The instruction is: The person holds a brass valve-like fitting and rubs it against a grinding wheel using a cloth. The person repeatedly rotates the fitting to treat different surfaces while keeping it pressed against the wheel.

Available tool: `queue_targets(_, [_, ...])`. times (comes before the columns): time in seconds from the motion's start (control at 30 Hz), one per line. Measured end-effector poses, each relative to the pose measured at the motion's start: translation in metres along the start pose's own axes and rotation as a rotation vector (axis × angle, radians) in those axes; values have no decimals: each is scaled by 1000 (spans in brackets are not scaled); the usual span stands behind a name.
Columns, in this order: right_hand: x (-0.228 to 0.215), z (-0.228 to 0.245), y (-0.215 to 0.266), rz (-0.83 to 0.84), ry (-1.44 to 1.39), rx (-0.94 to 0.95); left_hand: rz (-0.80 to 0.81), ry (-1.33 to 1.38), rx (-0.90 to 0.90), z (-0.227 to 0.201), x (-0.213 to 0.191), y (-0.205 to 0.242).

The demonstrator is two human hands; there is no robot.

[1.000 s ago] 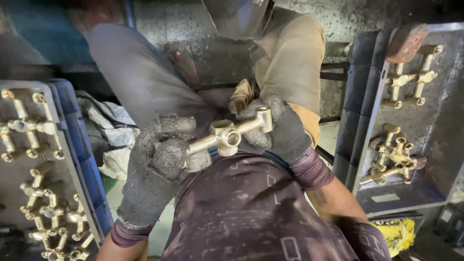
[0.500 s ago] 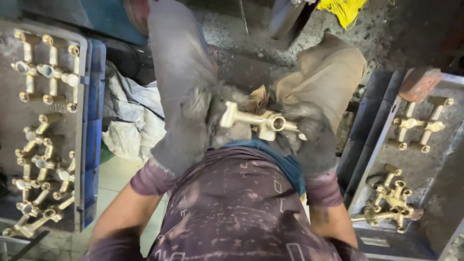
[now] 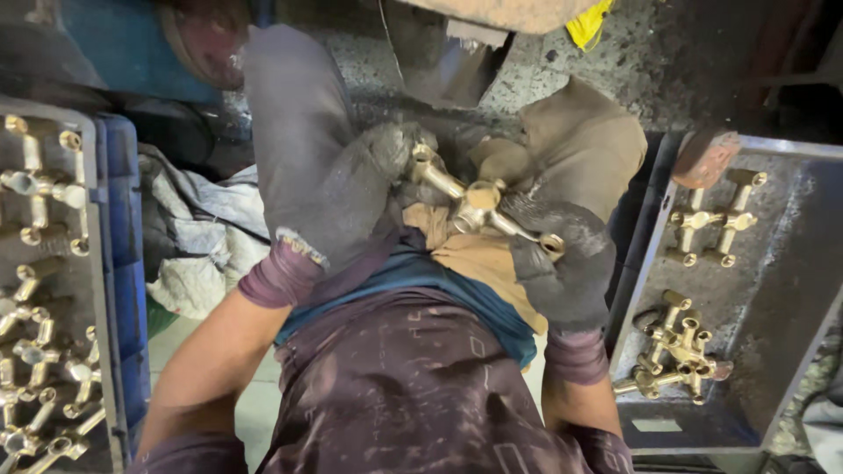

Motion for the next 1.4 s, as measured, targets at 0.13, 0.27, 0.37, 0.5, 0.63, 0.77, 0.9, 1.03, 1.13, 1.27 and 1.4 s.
queue_targets(0.13, [10,-21,-31,16,320,-212,74,-461,255,4,-8,-33])
queue_targets(0.27, [16,-35,-57,7,142,-94,83,-630,333,-3,1,-62])
queue_targets(0.37, [22,-47,-68,-6,144,-30,103,-278,-73,-6,13,-82])
queue_targets(0.5, [33,-73,-65,-261,-319,487,169,-223,-246,8,18,-91])
queue_targets(0.63, [28,-91,-73,121,753,-73,171,-978,566,16,13,-95])
queue_targets(0.77, [22,-101,-75,230,571,-165,255,-903,463,24,9,-95])
queue_targets(0.9, [23,-105,-82,350,598,-65,297,-891,427,29,10,-98])
queue_targets(1.03, [25,-106,-89,430,367,349,297,-1000,324,40,6,-97])
queue_targets(1.13, [24,-102,-95,379,527,-26,294,-946,360,49,3,-95])
queue_targets(1.27, [29,-106,-102,180,-871,927,310,-990,483,59,-1,-93])
queue_targets(1.4, [30,-105,-110,286,-506,1030,318,-956,403,61,-3,-93])
Point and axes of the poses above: each hand's wrist, its own y-axis away from the middle knuckle, its own x-axis out of the palm, z = x × y, the point moved 1 cm from there along -y, towards the middle knuckle, and after that the axes turned 5 degrees about -x, right-handed, at the moved point
